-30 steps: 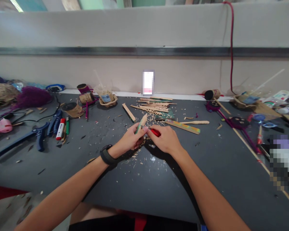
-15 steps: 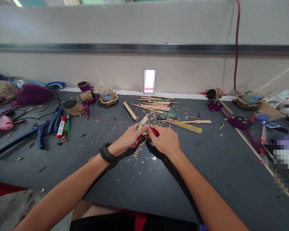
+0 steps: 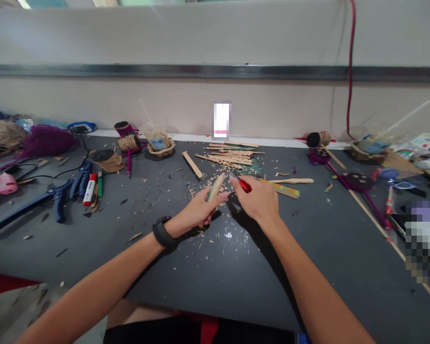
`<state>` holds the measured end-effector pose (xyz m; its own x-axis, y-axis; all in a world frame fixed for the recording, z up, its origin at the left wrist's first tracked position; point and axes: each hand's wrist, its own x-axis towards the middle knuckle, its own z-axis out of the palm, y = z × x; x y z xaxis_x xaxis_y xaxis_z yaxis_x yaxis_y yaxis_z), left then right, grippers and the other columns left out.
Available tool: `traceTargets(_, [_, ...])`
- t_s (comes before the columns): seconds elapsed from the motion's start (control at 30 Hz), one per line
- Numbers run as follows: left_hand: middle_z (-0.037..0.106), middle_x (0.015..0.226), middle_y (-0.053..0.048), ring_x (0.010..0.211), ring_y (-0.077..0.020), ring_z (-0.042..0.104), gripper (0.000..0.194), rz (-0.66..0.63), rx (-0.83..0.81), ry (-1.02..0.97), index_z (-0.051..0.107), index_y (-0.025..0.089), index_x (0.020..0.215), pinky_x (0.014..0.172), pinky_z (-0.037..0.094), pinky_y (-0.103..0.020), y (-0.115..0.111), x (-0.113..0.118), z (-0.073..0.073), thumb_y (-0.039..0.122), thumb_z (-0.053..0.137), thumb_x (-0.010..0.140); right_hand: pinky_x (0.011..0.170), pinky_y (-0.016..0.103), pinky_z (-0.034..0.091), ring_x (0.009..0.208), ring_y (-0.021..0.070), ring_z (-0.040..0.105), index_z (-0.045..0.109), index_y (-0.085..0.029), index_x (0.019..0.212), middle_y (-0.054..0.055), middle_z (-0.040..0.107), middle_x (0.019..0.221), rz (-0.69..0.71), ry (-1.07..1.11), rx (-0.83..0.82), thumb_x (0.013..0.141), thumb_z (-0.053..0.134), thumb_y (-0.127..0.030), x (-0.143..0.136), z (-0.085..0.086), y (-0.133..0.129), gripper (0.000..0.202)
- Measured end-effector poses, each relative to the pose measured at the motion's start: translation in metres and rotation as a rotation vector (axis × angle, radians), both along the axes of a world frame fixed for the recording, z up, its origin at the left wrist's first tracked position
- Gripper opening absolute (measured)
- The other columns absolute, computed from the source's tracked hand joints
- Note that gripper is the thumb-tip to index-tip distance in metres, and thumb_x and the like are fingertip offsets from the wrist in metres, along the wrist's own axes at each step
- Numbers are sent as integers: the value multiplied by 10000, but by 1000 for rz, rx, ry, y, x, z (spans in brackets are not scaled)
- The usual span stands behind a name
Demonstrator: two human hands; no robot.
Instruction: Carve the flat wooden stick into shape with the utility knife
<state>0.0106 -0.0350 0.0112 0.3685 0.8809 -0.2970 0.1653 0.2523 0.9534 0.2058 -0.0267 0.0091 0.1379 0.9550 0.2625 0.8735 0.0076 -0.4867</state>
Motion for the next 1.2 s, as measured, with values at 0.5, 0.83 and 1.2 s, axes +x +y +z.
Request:
traceTargets(0.5, [731, 1144, -118, 1027, -229, 742, 222, 330, 101, -130, 611, 216, 1153, 969, 607, -416, 20, -4, -20, 402, 548, 1051, 698, 342, 427, 854, 285, 716, 779, -276, 942, 75, 797, 900, 10, 158, -144, 1005, 370, -818, -15, 1, -6, 682])
traceTargets(0.83, [519, 1537, -215, 1471, -298, 527, 613, 696, 421, 149, 497, 172, 1418, 1232, 434, -449, 60, -43, -13, 173, 745, 857, 790, 455, 518, 1050, 402, 747, 716, -275, 1273, 156, 791, 1106, -38, -55, -447, 969, 490, -741, -20, 2, -4, 601])
traceTargets(1.2, [514, 1504, -250, 1413, -321, 536, 814, 1037, 502, 396, 417, 124, 1286, 1236, 401, -468, 167, -157, 6, 264, 981, 715, 768, 455, 517, 984, 386, 755, 700, -277, 1300, 158, 793, 1067, 15, -65, -430, 1002, 418, -693, -24, -4, -5, 584])
